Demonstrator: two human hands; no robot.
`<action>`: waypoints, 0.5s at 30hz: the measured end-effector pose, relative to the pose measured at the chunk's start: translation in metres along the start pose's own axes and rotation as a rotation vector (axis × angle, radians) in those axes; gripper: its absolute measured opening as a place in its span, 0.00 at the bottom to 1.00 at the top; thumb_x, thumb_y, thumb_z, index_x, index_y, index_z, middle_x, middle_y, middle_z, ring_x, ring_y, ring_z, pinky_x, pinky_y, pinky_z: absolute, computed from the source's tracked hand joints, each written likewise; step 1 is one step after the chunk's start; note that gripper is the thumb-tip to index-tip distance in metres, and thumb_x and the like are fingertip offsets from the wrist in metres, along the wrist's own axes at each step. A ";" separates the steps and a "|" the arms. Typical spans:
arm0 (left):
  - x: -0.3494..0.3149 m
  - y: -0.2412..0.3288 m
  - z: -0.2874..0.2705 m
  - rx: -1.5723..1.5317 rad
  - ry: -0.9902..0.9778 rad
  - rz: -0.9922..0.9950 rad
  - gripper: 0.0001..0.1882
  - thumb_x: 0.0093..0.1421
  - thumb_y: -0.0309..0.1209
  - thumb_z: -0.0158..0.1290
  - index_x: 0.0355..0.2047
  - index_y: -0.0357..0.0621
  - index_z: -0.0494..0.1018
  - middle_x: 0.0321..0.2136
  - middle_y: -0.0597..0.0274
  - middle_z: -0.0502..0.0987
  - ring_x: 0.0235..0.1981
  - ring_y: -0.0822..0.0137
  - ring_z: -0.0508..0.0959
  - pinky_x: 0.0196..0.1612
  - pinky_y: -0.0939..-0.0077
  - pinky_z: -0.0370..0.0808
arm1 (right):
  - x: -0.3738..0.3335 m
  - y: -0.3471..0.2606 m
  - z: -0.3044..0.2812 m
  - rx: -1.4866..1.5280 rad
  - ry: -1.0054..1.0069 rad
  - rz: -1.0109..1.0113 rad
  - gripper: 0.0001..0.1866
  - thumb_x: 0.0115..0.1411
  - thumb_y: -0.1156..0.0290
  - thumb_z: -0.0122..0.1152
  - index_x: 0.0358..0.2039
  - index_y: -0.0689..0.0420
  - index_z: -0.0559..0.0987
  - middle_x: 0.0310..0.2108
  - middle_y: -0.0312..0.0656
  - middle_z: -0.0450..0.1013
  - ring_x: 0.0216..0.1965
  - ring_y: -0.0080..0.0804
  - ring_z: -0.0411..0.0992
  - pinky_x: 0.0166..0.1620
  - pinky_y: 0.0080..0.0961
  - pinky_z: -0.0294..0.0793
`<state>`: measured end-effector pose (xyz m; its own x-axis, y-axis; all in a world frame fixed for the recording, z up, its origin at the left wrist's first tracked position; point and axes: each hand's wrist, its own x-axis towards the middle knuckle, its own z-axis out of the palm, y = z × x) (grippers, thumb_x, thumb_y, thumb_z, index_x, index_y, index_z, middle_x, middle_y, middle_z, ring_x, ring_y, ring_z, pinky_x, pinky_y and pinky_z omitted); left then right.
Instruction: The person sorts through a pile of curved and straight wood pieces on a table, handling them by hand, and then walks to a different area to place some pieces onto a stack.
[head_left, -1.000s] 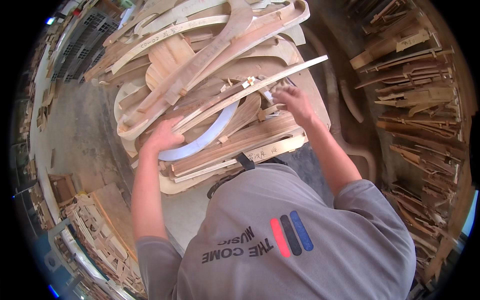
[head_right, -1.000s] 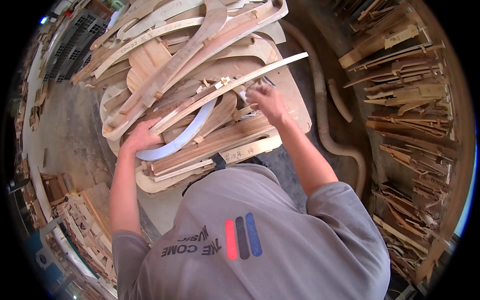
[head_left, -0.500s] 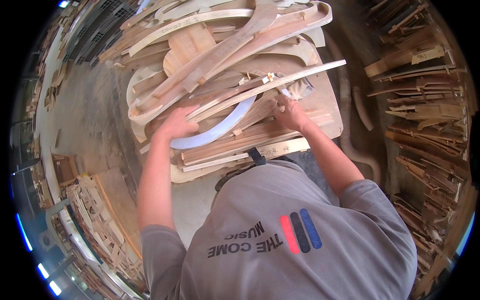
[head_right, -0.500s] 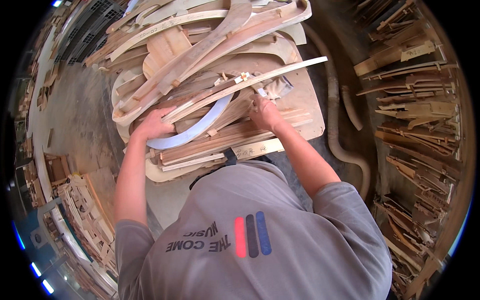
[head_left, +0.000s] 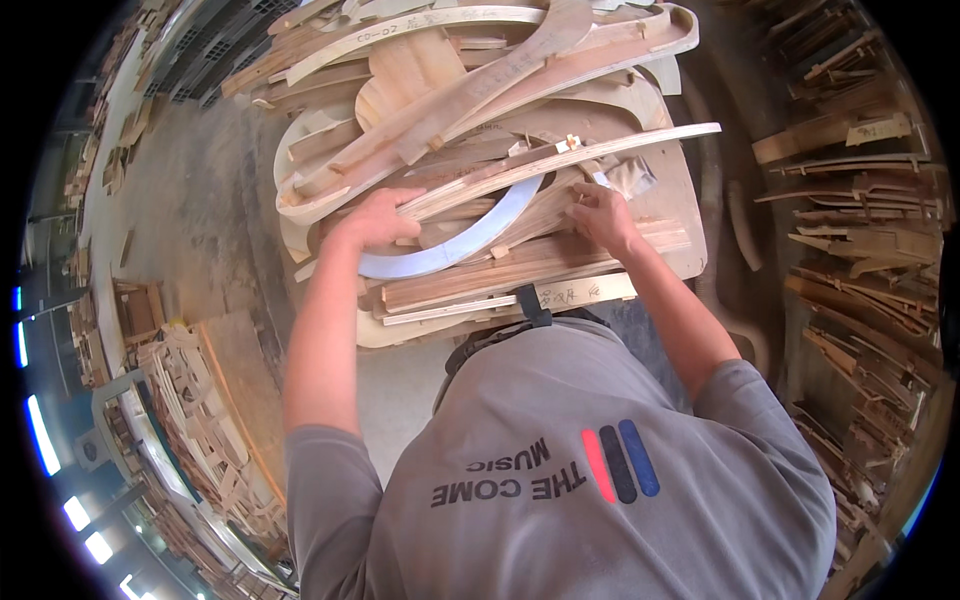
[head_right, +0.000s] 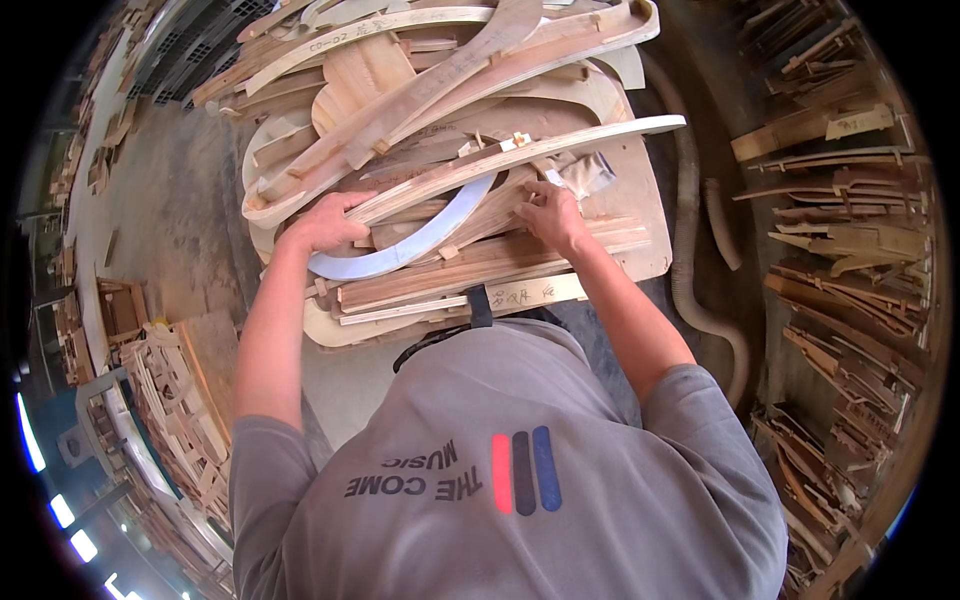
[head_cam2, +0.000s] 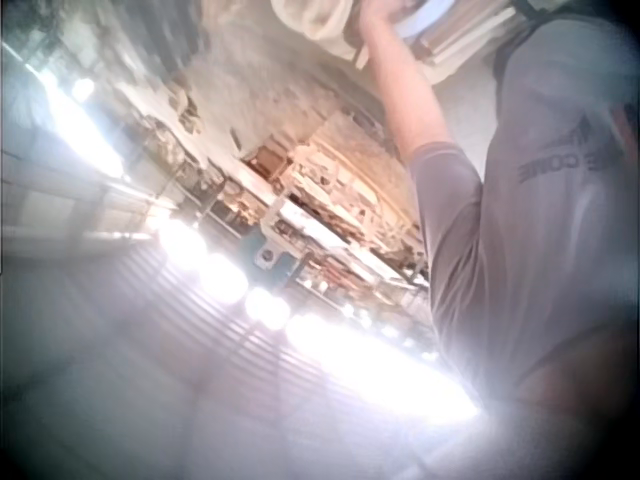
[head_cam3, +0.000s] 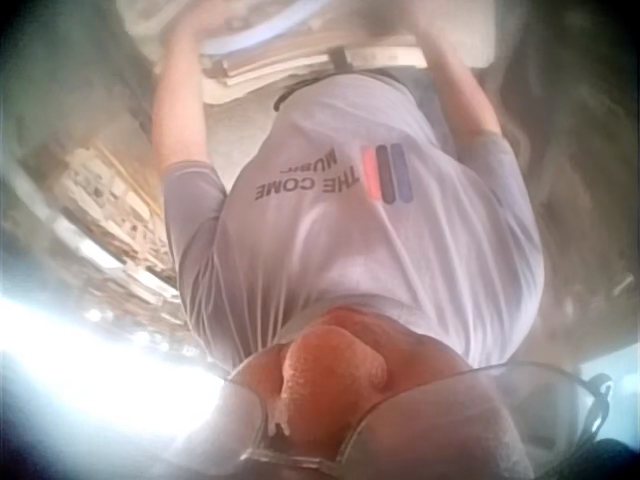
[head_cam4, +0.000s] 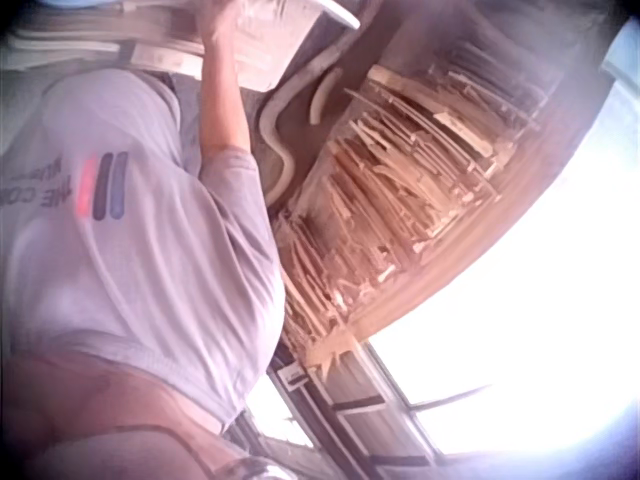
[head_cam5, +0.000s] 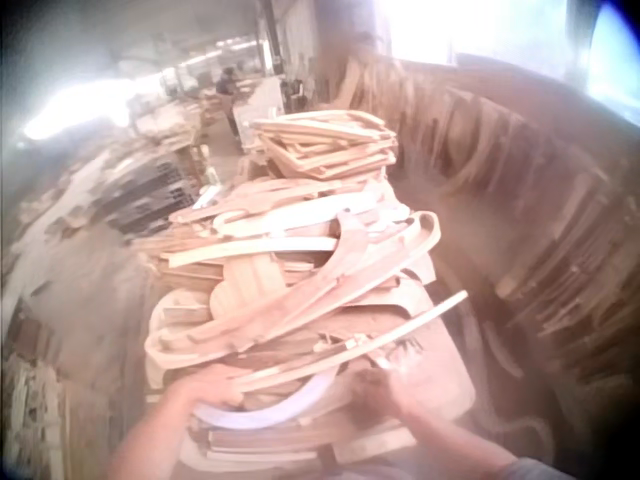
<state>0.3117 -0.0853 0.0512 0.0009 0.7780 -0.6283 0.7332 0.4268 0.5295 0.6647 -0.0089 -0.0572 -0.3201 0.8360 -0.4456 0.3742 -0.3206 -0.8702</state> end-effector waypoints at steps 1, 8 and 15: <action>0.001 -0.004 0.001 0.012 0.012 0.012 0.40 0.42 0.33 0.56 0.61 0.46 0.69 0.49 0.50 0.77 0.47 0.63 0.76 0.52 0.74 0.70 | -0.003 -0.003 0.000 0.092 -0.011 0.033 0.27 0.58 0.74 0.63 0.57 0.70 0.71 0.25 0.38 0.72 0.21 0.22 0.69 0.24 0.21 0.69; 0.002 -0.005 0.002 0.013 0.019 0.030 0.40 0.42 0.33 0.56 0.62 0.47 0.69 0.48 0.53 0.77 0.45 0.63 0.76 0.52 0.75 0.70 | -0.017 -0.012 0.009 0.239 0.060 0.061 0.27 0.58 0.77 0.61 0.58 0.72 0.69 0.24 0.36 0.70 0.21 0.20 0.67 0.22 0.17 0.66; 0.004 -0.010 0.002 -0.002 0.023 0.059 0.40 0.42 0.33 0.56 0.62 0.46 0.69 0.49 0.52 0.77 0.45 0.63 0.76 0.53 0.76 0.70 | -0.011 -0.010 0.000 0.321 0.013 0.093 0.26 0.59 0.75 0.61 0.57 0.72 0.69 0.26 0.38 0.73 0.21 0.20 0.67 0.22 0.18 0.66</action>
<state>0.3054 -0.0878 0.0423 0.0280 0.8123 -0.5825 0.7308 0.3810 0.5664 0.6642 -0.0147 -0.0436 -0.2858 0.8013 -0.5256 0.1079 -0.5181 -0.8485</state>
